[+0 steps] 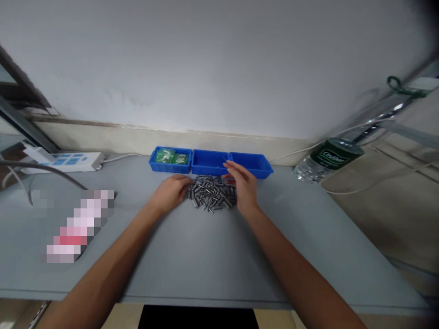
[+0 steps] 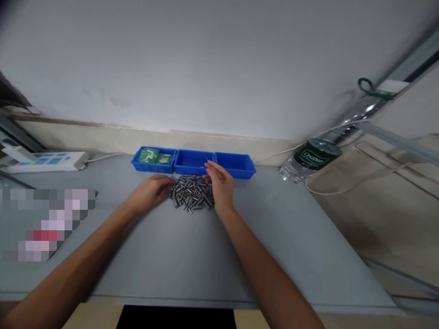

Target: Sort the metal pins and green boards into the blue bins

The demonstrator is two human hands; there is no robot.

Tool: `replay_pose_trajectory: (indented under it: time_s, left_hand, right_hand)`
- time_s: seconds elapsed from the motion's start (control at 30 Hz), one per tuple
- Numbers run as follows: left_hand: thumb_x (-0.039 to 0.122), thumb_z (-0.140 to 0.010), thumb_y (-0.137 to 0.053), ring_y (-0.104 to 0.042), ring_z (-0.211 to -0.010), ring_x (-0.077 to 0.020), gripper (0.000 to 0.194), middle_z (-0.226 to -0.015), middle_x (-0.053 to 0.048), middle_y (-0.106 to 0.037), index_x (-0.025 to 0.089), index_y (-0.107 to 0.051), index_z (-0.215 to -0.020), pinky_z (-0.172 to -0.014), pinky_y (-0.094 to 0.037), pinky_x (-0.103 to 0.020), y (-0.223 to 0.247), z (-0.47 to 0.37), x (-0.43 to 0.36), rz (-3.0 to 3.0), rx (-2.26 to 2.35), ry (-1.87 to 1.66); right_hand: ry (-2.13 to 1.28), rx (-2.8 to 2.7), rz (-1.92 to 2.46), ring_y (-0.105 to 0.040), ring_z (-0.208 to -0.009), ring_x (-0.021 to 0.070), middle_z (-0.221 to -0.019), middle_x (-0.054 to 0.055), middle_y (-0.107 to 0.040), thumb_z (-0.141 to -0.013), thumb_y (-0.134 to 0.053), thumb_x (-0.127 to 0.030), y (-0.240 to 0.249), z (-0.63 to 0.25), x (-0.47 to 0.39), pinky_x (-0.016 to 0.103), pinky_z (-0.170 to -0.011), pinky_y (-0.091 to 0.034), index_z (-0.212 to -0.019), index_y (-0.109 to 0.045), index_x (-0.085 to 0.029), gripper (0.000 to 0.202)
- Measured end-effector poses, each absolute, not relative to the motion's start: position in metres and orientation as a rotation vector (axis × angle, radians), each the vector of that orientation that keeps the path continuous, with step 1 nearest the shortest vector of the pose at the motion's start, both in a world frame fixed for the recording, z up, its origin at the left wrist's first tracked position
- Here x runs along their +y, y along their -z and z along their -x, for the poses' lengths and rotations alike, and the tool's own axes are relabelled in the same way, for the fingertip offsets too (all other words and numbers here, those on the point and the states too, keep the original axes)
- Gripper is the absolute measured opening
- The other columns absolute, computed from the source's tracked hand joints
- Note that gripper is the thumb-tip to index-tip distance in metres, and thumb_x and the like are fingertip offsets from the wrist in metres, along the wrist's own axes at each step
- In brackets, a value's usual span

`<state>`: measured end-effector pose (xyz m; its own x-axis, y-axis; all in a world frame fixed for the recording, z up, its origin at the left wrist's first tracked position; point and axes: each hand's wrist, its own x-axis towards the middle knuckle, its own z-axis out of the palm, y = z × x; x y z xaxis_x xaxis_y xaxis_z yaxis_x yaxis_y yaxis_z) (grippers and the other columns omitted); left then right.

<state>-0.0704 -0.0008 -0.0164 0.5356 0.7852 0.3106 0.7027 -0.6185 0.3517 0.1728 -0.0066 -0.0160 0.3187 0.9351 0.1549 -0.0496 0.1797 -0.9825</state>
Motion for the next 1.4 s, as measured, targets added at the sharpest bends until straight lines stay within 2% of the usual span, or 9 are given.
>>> replay_pose_trajectory:
  time_s: [0.1,0.17,0.4,0.67,0.9,1.0,1.13,1.23,1.4]
  left_hand:
    - [0.011,-0.094,-0.052,-0.071,-0.107,-0.0273,0.032,-0.114,-0.010,-0.076,0.021,-0.074,-0.115,-0.096,-0.058,-0.043,0.018,0.074,0.001,-2.638,1.308,-0.623]
    - [0.012,-0.094,-0.054,-0.071,-0.104,-0.0274,0.030,-0.110,-0.010,-0.076,0.021,-0.074,-0.115,-0.093,-0.059,-0.043,0.017,0.074,0.001,-2.649,1.316,-0.603]
    - [0.018,-0.097,-0.055,-0.071,-0.097,-0.0282,0.022,-0.101,-0.012,-0.076,0.020,-0.074,-0.107,-0.086,-0.057,-0.041,0.010,0.074,0.000,-2.680,1.447,-0.487]
    - [0.016,-0.097,-0.050,-0.067,-0.096,-0.0263,0.021,-0.100,-0.009,-0.073,0.020,-0.070,-0.098,-0.087,-0.053,-0.040,0.011,0.083,0.005,-2.680,1.477,-0.446]
    - [0.017,-0.096,-0.049,-0.064,-0.093,-0.0285,0.018,-0.096,-0.013,-0.069,0.018,-0.066,-0.089,-0.087,-0.052,-0.044,0.016,0.086,0.008,-2.623,1.541,-0.433]
    - [0.017,-0.096,-0.050,-0.065,-0.085,-0.0259,0.014,-0.093,-0.011,-0.070,0.019,-0.063,-0.093,-0.080,-0.054,-0.040,0.016,0.084,0.006,-2.545,1.530,-0.553]
    - [0.021,-0.099,-0.053,-0.067,-0.079,-0.0201,0.010,-0.091,-0.006,-0.073,0.020,-0.063,-0.096,-0.076,-0.054,-0.033,0.010,0.073,0.000,-2.433,1.302,-0.931]
    - [0.023,-0.100,-0.056,-0.069,-0.085,-0.0192,0.011,-0.093,-0.005,-0.075,0.020,-0.066,-0.097,-0.081,-0.055,-0.033,0.006,0.062,-0.006,-2.453,1.162,-1.107]
    - [0.024,-0.099,-0.060,-0.070,-0.086,-0.0197,0.009,-0.092,-0.004,-0.077,0.022,-0.069,-0.100,-0.083,-0.055,-0.034,0.004,0.055,-0.011,-2.475,1.142,-1.161]
  right_hand:
    - [-0.814,-0.904,1.203,-0.076,-0.090,0.0227,-0.136,0.010,-0.071,-0.079,-0.068,-0.037,0.020,-0.181,-0.001,0.037,-0.071,-0.061,-0.124,-0.073,-0.027,0.047]
    - [-0.805,-0.903,1.206,-0.076,-0.089,0.0222,-0.138,0.011,-0.069,-0.079,-0.066,-0.036,0.021,-0.184,0.001,0.036,-0.070,-0.061,-0.125,-0.072,-0.027,0.048]
    - [-0.823,-0.891,1.180,-0.073,-0.076,0.0186,-0.120,0.008,-0.076,-0.073,-0.069,-0.037,0.018,-0.178,-0.002,0.030,-0.062,-0.056,-0.110,-0.073,-0.024,0.039]
    - [-0.835,-0.977,1.205,-0.074,-0.076,0.0205,-0.114,0.008,-0.077,-0.080,-0.067,-0.039,0.020,-0.178,-0.004,0.034,-0.064,-0.058,-0.112,-0.071,-0.024,0.036]
    - [-0.815,-1.040,1.194,-0.073,-0.075,0.0203,-0.111,0.008,-0.078,-0.082,-0.064,-0.039,0.022,-0.178,-0.003,0.035,-0.065,-0.059,-0.112,-0.070,-0.025,0.034]
    - [-0.842,-1.055,1.185,-0.072,-0.071,0.0194,-0.102,0.006,-0.079,-0.081,-0.066,-0.039,0.019,-0.175,-0.005,0.035,-0.065,-0.059,-0.108,-0.070,-0.024,0.031]
    - [-0.936,-1.165,1.150,-0.071,-0.068,0.0192,-0.084,0.003,-0.078,-0.080,-0.070,-0.038,0.014,-0.168,-0.011,0.035,-0.068,-0.059,-0.101,-0.072,-0.024,0.026]
    - [-1.006,-1.332,1.096,-0.073,-0.071,0.0197,-0.083,0.003,-0.079,-0.078,-0.073,-0.037,0.012,-0.162,-0.015,0.036,-0.072,-0.060,-0.102,-0.075,-0.025,0.027]
    - [-1.182,-1.397,1.018,-0.075,-0.074,0.0204,-0.083,0.003,-0.081,-0.072,-0.083,-0.043,0.014,-0.155,-0.018,0.037,-0.073,-0.062,-0.094,-0.079,-0.025,0.029]
